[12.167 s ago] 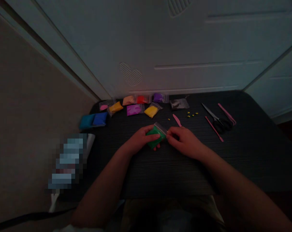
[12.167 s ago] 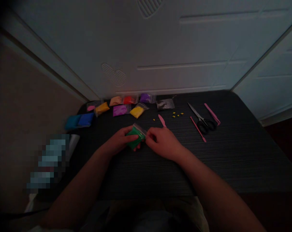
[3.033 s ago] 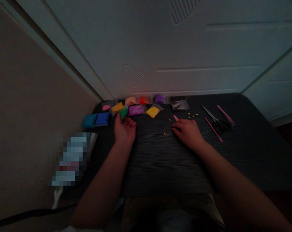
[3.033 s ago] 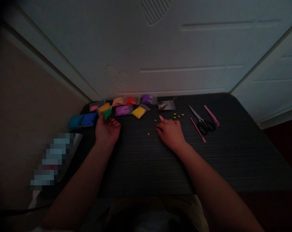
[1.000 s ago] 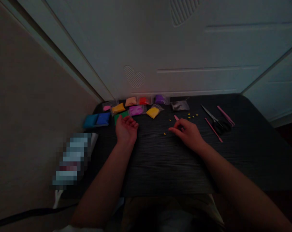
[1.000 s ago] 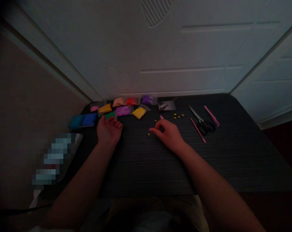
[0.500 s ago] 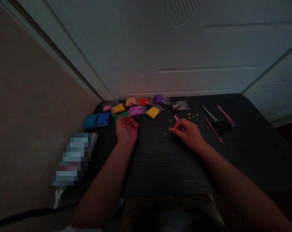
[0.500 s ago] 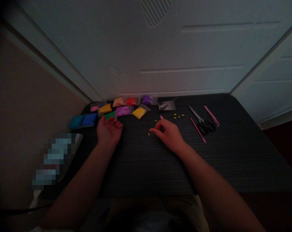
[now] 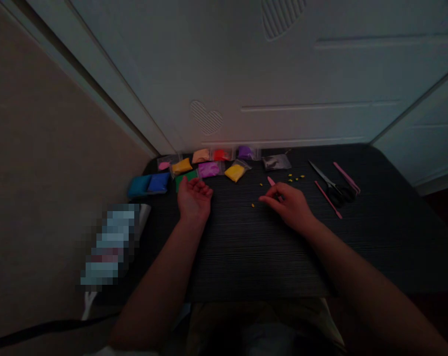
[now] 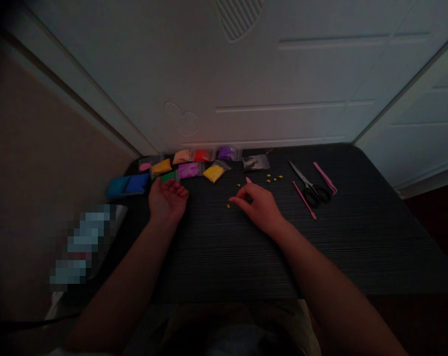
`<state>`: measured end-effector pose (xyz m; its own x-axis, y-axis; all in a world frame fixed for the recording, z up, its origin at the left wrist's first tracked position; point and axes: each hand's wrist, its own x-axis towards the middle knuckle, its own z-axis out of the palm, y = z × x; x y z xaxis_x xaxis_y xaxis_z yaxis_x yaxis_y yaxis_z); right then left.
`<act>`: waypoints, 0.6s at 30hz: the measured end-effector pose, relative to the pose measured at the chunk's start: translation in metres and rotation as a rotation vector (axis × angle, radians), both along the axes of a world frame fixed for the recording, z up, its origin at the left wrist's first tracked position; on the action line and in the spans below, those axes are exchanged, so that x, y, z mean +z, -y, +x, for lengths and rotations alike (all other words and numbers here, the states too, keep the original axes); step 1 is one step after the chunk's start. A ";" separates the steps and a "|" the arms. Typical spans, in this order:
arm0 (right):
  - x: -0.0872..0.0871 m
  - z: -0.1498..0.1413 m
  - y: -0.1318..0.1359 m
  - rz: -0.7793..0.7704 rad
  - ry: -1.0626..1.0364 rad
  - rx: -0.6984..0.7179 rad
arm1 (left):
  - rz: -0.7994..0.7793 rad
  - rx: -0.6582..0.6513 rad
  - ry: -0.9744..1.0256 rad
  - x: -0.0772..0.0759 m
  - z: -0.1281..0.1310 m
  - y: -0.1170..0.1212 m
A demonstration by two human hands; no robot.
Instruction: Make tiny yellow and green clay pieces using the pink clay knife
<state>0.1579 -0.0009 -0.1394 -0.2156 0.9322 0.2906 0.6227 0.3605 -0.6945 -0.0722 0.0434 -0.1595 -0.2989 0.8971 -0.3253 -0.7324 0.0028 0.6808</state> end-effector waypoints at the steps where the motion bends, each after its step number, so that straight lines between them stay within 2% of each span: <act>1: 0.000 0.000 0.000 0.008 0.000 -0.007 | -0.001 -0.001 -0.002 0.000 0.000 0.000; 18: 0.000 0.000 0.001 -0.020 -0.014 0.034 | -0.005 -0.001 -0.009 0.000 0.001 0.000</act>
<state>0.1581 -0.0016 -0.1396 -0.2435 0.9302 0.2747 0.6007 0.3670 -0.7103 -0.0716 0.0432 -0.1593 -0.3006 0.8960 -0.3268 -0.7265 0.0069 0.6871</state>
